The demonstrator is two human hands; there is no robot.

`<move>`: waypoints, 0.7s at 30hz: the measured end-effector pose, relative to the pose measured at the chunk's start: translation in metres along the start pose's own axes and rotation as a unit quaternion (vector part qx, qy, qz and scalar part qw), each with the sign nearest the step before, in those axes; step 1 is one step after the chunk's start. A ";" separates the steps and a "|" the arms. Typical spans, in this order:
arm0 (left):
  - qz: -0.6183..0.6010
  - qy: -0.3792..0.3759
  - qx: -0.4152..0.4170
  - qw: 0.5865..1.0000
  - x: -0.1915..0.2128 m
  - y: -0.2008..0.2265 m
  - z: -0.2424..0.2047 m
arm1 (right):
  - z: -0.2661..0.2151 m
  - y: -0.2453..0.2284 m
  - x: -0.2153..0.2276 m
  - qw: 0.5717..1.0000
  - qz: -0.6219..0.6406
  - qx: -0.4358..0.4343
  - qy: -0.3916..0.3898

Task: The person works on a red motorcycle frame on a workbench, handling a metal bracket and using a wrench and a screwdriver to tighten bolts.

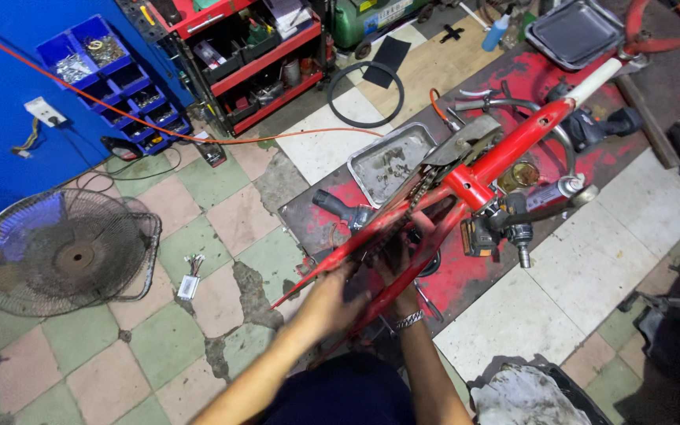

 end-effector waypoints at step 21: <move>0.099 0.236 -0.247 0.934 -0.022 0.067 0.113 | 0.003 0.007 -0.005 0.979 0.187 -0.067 -0.039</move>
Point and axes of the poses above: each hand's wrist, its own z-axis towards the middle knuckle, its own x-axis out of the back of the hand, y = z × x, the point moved 2 cm from there along z, towards the middle knuckle, and after that the axes turned 8 degrees about -z, right-handed, at the moved point
